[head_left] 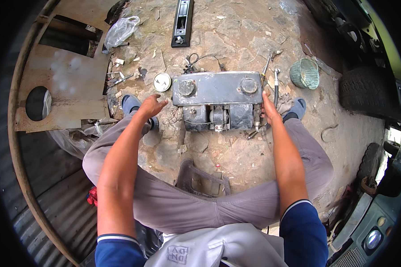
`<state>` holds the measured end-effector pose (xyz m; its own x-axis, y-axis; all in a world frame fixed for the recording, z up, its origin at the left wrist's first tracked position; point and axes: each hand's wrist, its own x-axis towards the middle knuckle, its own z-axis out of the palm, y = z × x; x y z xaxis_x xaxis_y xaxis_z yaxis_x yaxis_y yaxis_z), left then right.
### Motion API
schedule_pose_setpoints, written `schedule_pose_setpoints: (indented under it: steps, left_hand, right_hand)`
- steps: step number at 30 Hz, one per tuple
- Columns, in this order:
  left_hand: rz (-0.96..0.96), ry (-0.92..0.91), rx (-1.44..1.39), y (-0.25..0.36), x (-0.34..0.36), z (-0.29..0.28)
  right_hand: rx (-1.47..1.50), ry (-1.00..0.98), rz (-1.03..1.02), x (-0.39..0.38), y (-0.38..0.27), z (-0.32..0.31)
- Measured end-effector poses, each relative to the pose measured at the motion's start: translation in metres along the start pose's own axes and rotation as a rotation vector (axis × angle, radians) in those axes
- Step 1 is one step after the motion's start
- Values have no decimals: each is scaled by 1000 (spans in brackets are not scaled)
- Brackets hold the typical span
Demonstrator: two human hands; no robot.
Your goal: The person disassembles a black plastic heater unit by removing internal components, handles various loose wires, and wipes down parts with a cloth.
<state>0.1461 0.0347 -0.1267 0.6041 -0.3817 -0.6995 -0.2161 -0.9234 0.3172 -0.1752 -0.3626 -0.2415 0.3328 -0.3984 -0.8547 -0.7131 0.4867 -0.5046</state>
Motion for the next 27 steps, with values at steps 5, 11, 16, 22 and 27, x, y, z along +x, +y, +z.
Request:
schedule_pose_setpoints:
  steps: [5, 11, 16, 22, 27]
  left_hand:
    - [-111, 324, -631, -9, 39, 54]
    - [-207, 403, -940, 19, 70, 98]
    - [-234, 161, -1057, -3, 87, 107]
    - [-260, -146, -1128, 18, 89, 107]
    - [-170, -43, -1305, 9, 88, 106]
  right_hand:
    - [232, -104, -22, 4, 5, 5]
    - [310, -27, -93, 17, 0, 14]
    - [273, -80, -66, 7, -11, 24]
    - [324, 1, -31, 23, 2, 16]
    - [459, -77, -15, -4, -28, 40]
